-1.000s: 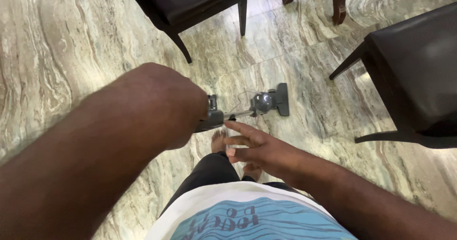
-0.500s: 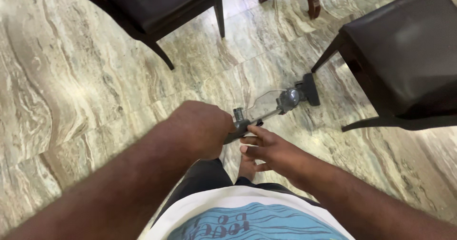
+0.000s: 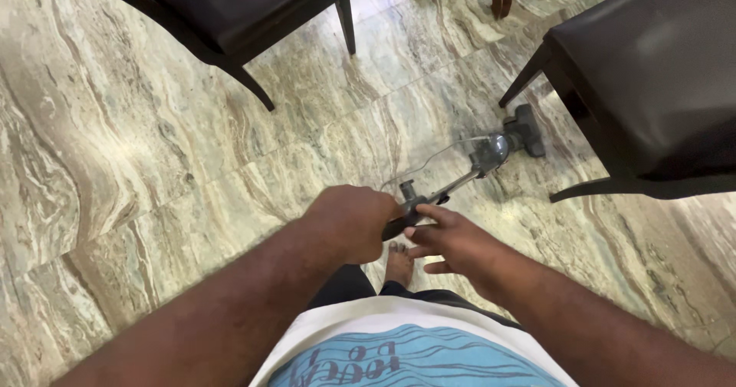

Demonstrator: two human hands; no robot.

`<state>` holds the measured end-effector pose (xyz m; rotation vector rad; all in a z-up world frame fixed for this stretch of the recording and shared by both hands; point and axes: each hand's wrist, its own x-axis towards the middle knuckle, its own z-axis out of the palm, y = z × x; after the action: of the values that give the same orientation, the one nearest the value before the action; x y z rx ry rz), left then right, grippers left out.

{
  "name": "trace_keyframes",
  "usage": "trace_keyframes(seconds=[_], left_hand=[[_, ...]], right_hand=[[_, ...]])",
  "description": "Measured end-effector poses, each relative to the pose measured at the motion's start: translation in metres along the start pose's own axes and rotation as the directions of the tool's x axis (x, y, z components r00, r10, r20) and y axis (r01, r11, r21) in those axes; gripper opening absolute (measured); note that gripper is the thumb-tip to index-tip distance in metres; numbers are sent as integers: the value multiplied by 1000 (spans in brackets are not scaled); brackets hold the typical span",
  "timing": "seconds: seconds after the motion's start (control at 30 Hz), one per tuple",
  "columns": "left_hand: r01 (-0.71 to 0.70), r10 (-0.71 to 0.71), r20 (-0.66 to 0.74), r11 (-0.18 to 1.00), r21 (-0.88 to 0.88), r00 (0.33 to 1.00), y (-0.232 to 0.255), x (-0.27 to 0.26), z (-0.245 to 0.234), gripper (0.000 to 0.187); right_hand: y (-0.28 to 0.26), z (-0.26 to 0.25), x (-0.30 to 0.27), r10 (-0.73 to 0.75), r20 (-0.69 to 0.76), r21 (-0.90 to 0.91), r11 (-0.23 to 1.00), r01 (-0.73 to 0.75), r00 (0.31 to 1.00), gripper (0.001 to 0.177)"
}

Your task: The person uses a cordless stick vacuum to clean a marble-tiled floor in a dining area. They maneuver the vacuum head back and forth between dark brown chairs and a glass table, adjusting their grip on the handle as they move.

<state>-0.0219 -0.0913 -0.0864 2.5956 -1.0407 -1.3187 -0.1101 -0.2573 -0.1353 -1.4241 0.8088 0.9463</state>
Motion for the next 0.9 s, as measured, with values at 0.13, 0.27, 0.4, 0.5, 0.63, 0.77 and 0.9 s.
trace_keyframes(seconds=[0.13,0.27,0.4,0.5,0.63,0.77,0.9], left_hand=[[-90,5,-261,945,-313,965,-8,20,23,54],[-47,-68,-223,880,-473,972,-5,40,21,59],[-40,-41,-159,881,-472,986,3,46,8,43],[9,-10,3,753,-658,1000,-5,42,-5,42],[80,39,115,504,-860,993,-20,27,-20,46],[141,20,174,503,-853,984,-47,-4,-46,44],[271,-62,293,597,-755,954,-68,-34,-80,44]], right_hand=[[9,-14,12,15,-69,144,990,-5,998,70],[6,-32,17,53,-149,213,977,-20,987,68],[-3,-41,11,20,-162,226,974,18,987,70],[-12,-38,3,-20,-159,241,969,58,987,69],[-33,-23,-9,-36,-124,259,963,67,992,66],[-61,3,-19,-26,-67,237,971,41,997,62],[-84,25,-23,-56,21,233,971,50,998,60]])
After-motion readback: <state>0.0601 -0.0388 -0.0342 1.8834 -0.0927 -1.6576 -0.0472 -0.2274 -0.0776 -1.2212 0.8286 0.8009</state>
